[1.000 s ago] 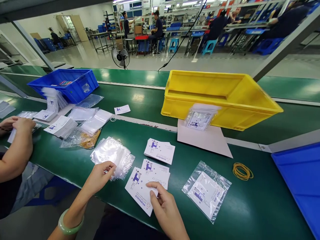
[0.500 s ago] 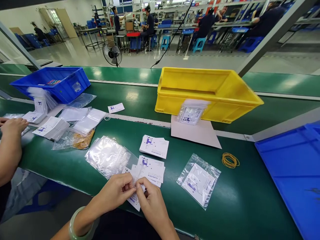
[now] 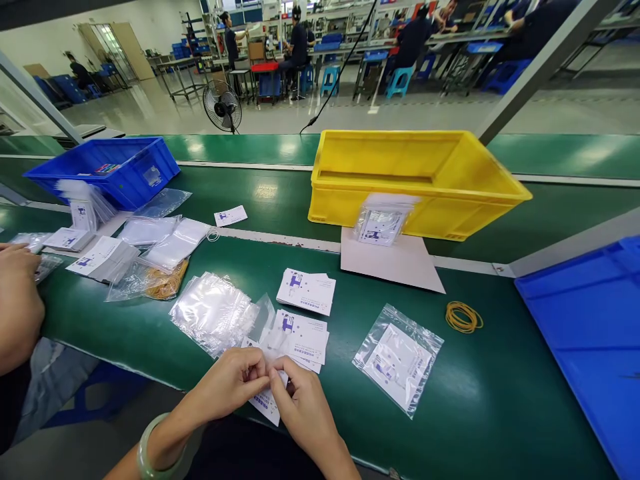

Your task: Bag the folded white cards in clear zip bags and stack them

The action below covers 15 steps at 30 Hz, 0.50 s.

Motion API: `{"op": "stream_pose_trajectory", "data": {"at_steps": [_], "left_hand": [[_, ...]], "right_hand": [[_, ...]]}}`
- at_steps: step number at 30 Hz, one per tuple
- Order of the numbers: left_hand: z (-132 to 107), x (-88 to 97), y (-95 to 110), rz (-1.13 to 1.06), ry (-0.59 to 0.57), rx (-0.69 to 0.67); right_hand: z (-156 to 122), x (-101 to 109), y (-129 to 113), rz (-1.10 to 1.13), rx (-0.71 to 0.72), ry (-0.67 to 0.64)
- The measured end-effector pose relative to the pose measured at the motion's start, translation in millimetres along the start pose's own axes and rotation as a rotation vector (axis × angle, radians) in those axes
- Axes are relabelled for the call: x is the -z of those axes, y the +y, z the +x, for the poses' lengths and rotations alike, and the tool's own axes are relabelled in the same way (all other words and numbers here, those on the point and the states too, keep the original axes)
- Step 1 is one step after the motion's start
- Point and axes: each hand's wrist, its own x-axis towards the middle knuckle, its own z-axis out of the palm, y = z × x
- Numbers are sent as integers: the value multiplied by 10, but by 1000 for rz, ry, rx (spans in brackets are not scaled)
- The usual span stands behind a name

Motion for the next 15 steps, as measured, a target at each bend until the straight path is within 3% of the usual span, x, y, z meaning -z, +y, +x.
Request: {"op": "stream_pose_trajectory", "data": {"at_steps": [4, 10, 15], "left_hand": [[-7, 21, 64, 17, 23, -17], [-69, -82, 21, 242, 173, -177], [-73, -173, -14, 502, 367, -296]], "right_hand": [[-7, 52, 17, 7, 5, 46], [-20, 31, -26, -107, 83, 114], [3, -11, -18, -194, 132, 103]]}}
